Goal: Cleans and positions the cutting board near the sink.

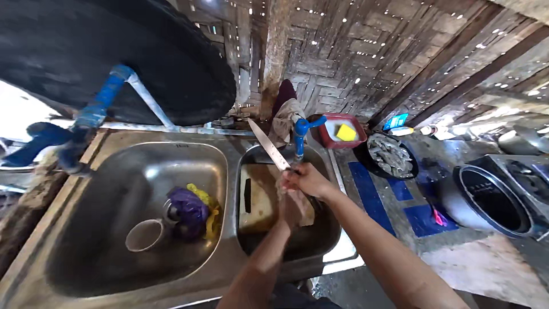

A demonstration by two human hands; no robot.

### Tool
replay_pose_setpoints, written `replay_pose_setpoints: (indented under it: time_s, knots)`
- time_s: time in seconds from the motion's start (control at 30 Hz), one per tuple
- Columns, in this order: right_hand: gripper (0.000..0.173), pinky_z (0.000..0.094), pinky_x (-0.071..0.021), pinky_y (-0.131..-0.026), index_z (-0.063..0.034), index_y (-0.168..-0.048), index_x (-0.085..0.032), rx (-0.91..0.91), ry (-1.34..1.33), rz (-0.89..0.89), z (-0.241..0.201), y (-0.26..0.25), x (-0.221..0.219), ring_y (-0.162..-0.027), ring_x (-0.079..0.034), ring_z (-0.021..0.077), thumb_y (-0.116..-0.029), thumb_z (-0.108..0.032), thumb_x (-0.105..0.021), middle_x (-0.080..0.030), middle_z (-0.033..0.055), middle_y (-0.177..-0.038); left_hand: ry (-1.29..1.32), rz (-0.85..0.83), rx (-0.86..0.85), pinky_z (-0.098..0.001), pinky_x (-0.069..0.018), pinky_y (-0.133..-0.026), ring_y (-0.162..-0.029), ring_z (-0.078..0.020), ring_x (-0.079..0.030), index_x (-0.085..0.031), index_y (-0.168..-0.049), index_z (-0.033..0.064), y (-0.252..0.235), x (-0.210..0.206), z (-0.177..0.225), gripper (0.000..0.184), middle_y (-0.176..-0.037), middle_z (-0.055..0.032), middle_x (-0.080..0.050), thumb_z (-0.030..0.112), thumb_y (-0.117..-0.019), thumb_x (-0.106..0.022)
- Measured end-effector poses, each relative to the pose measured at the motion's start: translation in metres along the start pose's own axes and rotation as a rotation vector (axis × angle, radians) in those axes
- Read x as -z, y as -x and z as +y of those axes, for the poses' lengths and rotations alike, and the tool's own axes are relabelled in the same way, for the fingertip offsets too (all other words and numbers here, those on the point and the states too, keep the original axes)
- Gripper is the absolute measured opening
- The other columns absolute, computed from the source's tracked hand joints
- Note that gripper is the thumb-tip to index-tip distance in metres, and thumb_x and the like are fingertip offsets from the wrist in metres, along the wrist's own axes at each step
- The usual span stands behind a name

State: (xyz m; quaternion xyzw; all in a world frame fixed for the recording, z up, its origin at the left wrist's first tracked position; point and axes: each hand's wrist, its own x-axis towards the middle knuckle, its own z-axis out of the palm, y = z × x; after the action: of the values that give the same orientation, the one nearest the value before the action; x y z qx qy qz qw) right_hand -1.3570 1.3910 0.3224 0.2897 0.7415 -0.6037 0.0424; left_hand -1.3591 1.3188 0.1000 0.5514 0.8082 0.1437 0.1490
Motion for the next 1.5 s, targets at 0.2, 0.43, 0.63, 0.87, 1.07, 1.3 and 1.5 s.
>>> replay_pose_setpoints:
  time_s: [0.2,0.43,0.63,0.87,1.07,1.3,1.5]
  knots:
    - [0.027,0.0341,-0.0621,-0.081,0.0035,-0.119,-0.063,0.012,-0.018,-0.031,-0.001,-0.013,-0.003,-0.085,-0.074,0.0178,-0.1089,-0.019,-0.052,-0.073,0.0122,-0.098,-0.001,-0.203,-0.227,-0.0580,-0.0164,-0.125,-0.154,-0.0345,-0.027,-0.045,-0.154,0.0081,0.006,0.002,-0.025,0.066,-0.163,-0.0164,-0.036,0.052,-0.1057,-0.040]
    - [0.025,0.0341,-0.0619,-0.075,0.0037,-0.114,-0.065,0.028,-0.096,0.036,0.006,-0.020,0.001,-0.078,-0.073,0.0181,-0.1080,-0.018,-0.054,-0.075,0.0120,-0.093,-0.063,-0.118,0.239,-0.0606,-0.0089,-0.126,-0.157,-0.0460,-0.002,-0.013,-0.163,-0.0004,0.090,0.047,-0.090,0.091,-0.168,-0.0298,0.001,0.060,-0.1020,-0.043]
    - [0.023,0.0304,-0.0602,-0.069,0.0029,-0.118,-0.063,-0.005,-0.126,0.006,-0.005,-0.018,0.002,-0.073,-0.072,0.0153,-0.1073,-0.015,-0.055,-0.074,0.0109,-0.093,-0.036,-0.552,0.428,-0.0626,-0.0511,-0.097,-0.130,-0.0504,-0.052,-0.055,-0.137,-0.0064,0.105,0.115,-0.009,0.048,-0.143,-0.0318,-0.051,0.019,-0.0971,-0.059]
    - [0.026,0.0267,-0.0522,-0.055,-0.0002,-0.114,-0.065,0.039,-0.005,0.015,-0.004,-0.020,-0.001,-0.058,-0.061,0.0106,-0.1090,-0.022,-0.052,-0.074,0.0083,-0.092,-0.214,-0.176,0.634,-0.0524,-0.0578,-0.091,-0.129,-0.0484,-0.053,-0.035,-0.151,-0.0069,0.030,0.124,-0.076,0.066,-0.148,-0.0316,-0.041,-0.001,-0.0923,-0.064]
    - [0.030,0.0425,-0.0569,-0.065,-0.0023,-0.112,-0.067,-0.049,0.358,0.081,0.029,-0.005,0.002,-0.068,-0.066,0.0242,-0.1087,-0.029,-0.052,-0.072,0.0142,-0.093,-0.243,-0.169,0.677,-0.0530,-0.0591,-0.086,-0.124,-0.0492,-0.056,-0.020,-0.161,0.0019,0.012,0.109,-0.086,0.081,-0.148,-0.0326,-0.039,-0.001,-0.0931,-0.064]
    - [0.030,0.0522,-0.0589,-0.080,-0.0039,-0.113,-0.068,-0.237,0.432,0.282,0.116,0.074,0.067,-0.086,-0.072,0.0287,-0.1075,-0.028,-0.051,-0.072,0.0150,-0.097,-0.106,-0.079,0.685,-0.0539,-0.0559,-0.094,-0.119,-0.0453,-0.061,-0.036,-0.149,-0.0098,0.039,0.137,-0.088,0.073,-0.139,-0.0330,-0.050,0.013,-0.0898,-0.072]
    - [0.029,0.0384,-0.0580,-0.060,-0.0025,-0.113,-0.067,-0.204,0.117,0.469,0.208,0.200,0.113,-0.063,-0.066,0.0180,-0.1075,-0.027,-0.053,-0.073,0.0094,-0.093,0.795,0.071,0.806,-0.0357,-0.0539,-0.058,-0.066,-0.0192,-0.064,-0.067,-0.113,-0.0006,0.098,0.159,-0.075,0.024,-0.086,-0.0121,-0.070,0.011,-0.0929,-0.069]
